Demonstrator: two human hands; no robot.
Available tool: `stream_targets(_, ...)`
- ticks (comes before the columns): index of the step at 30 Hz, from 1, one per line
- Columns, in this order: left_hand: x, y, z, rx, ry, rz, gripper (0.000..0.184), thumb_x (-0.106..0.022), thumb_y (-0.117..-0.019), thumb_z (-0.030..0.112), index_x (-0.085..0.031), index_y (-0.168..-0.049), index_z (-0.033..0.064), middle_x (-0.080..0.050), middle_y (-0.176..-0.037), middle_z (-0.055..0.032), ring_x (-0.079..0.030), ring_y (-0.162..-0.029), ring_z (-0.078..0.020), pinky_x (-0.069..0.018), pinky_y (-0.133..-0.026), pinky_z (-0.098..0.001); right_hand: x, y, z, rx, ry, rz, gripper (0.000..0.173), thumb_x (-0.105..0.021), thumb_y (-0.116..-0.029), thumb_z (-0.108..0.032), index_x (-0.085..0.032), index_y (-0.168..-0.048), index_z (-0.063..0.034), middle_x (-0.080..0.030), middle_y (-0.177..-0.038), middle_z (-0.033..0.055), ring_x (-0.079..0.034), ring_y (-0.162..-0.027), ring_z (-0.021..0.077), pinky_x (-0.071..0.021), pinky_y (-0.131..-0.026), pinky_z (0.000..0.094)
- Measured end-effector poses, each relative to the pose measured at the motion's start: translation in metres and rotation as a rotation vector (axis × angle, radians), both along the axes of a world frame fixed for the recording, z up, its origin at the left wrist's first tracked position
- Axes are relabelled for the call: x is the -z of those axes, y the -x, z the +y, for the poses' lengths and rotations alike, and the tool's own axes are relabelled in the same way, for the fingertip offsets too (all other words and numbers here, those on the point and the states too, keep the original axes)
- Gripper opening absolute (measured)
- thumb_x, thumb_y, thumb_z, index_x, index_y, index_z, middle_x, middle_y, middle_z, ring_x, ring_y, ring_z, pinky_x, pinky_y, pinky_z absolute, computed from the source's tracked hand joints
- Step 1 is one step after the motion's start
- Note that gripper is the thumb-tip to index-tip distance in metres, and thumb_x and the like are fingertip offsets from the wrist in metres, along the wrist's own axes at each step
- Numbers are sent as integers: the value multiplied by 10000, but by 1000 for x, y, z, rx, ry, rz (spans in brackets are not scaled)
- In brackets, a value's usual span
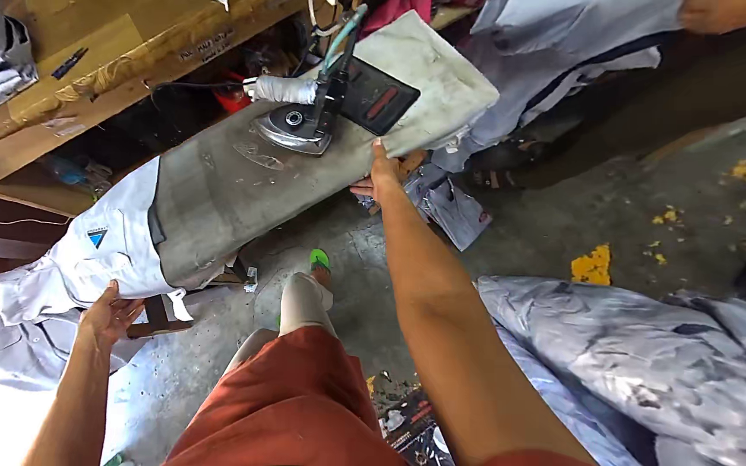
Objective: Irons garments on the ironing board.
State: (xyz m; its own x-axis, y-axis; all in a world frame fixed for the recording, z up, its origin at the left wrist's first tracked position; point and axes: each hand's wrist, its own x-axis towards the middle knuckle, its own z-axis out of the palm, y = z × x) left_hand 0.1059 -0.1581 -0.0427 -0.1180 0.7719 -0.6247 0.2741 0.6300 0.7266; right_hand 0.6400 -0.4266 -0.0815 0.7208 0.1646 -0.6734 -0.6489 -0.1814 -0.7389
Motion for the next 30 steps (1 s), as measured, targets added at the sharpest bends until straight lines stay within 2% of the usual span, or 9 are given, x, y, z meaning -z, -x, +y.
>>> stream_targets(3, -4, -9, -7, -15, -31, 62, 610, -551, -1036, 499, -453, -1404, 22, -678, -1094, -195, -717, -842, -263, -612, -731, -415, -2, -2, -6, -90, 55, -16, 859, -340, -985, -763, -193, -1588, -168, -636, -1242, 290, -730, -887, 390, -614, -717, 521)
stream_targets(6, -3, -12, -9, -57, -34, -49, 563, -520, -1060, 456, -435, -1410, 24, -677, -1094, -188, -722, -835, -242, -624, -723, -375, -1, -3, -6, -110, 66, -39, 839, -348, -989, -755, -242, -1568, -158, -647, -1225, 276, -736, -875, 373, -617, -703, 506)
stream_targets(10, 0, -19, -15, -58, -32, 8, 597, -508, -1059, 481, -412, -1453, 43, -641, -1239, -195, -709, -932, -253, -604, -781, -388, -4, -10, -11, -161, 72, -4, 821, -360, -986, -757, -324, -1538, -150, -666, -1178, 266, -732, -862, 366, -611, -703, 505)
stream_targets(17, -6, -31, -15, -147, 4, 9, 531, -541, -1048, 443, -457, -1397, 52, -643, -1167, -161, -690, -895, -207, -592, -764, -344, -10, -21, -17, -121, -30, 104, 751, -498, -1005, -648, -376, -1498, -95, -644, -1169, 275, -716, -868, 357, -610, -718, 479)
stream_targets(19, -8, -28, -13, -177, 9, 6, 622, -562, -1019, 505, -426, -1433, 61, -592, -1282, -162, -659, -1027, -223, -575, -854, -374, -12, -18, -12, -78, -39, 112, 741, -493, -1015, -634, -349, -1513, -105, -624, -1202, 281, -708, -875, 360, -607, -722, 482)
stream_targets(21, -7, -20, -11, -207, -7, -53, 792, -558, -988, 586, -321, -1532, 60, -420, -1525, -206, -512, -1314, -313, -473, -1043, -485, -10, -17, -10, -39, -32, 111, 743, -516, -1009, -626, -346, -1518, -113, -616, -1228, 282, -705, -886, 362, -606, -723, 484)
stream_targets(22, -5, -15, -7, -228, -20, -87, 828, -560, -975, 612, -306, -1542, 64, -392, -1550, -202, -485, -1349, -317, -460, -1064, -493, -8, -18, -10, -25, -28, 108, 748, -539, -1000, -622, -348, -1517, -115, -614, -1234, 277, -707, -889, 357, -609, -720, 478)
stream_targets(25, 0, -8, 16, -183, -39, -237, 705, -525, -992, 610, -391, -1472, 111, -576, -1357, -121, -634, -1148, -209, -575, -918, -390, -2, -19, -12, 27, -58, 74, 729, -589, -990, -588, -379, -1490, -101, -631, -1190, 266, -702, -864, 342, -605, -709, 467)
stream_targets(30, 8, 5, 36, -119, -4, -318, 534, -511, -1037, 519, -445, -1409, 142, -641, -1221, -68, -686, -1025, -168, -613, -833, -359, 5, -13, -1, 120, -125, 24, 685, -599, -1002, -544, -373, -1504, -136, -625, -1216, 254, -698, -902, 347, -603, -719, 483)
